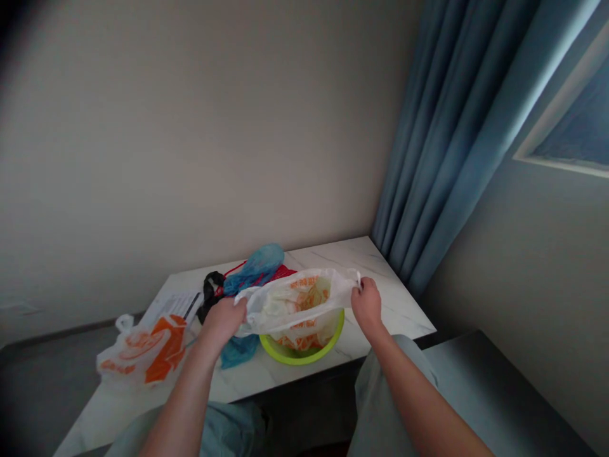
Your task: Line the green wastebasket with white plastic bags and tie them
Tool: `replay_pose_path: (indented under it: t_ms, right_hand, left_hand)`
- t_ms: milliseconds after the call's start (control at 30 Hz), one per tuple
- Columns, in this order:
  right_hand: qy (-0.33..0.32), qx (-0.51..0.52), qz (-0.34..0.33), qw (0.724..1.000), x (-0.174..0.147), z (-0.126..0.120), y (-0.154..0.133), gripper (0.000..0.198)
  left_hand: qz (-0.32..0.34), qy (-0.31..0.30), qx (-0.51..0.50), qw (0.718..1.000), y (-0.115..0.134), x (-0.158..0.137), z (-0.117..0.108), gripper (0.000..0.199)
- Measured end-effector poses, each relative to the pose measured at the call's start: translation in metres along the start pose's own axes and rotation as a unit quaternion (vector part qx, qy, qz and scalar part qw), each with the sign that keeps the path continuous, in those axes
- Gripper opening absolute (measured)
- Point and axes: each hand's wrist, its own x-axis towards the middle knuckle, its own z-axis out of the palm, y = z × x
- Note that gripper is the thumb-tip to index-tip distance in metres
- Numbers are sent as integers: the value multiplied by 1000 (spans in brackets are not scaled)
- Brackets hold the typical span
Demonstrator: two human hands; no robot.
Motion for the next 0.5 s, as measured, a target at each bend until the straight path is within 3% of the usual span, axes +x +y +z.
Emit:
replay_pose_path:
  t_ms: [100, 167, 300, 400, 500]
  right_hand:
    - [-1, 84, 14, 996, 2, 0, 4, 11]
    - [-3, 142, 49, 989, 4, 0, 6, 19]
    - [38, 236, 145, 960, 9, -1, 6, 21]
    - [39, 341, 223, 912, 14, -5, 4, 13]
    - [-7, 406, 212, 889, 18, -10, 0, 17]
  left_hand:
    - [65, 4, -4, 998, -9, -10, -1, 33]
    - [67, 6, -120, 990, -14, -15, 5, 32]
    - [-14, 50, -413, 909, -8, -20, 21, 17]
    - [-64, 97, -492, 863, 1, -19, 28, 17]
    - [-97, 138, -521, 837, 4, -19, 31, 19]
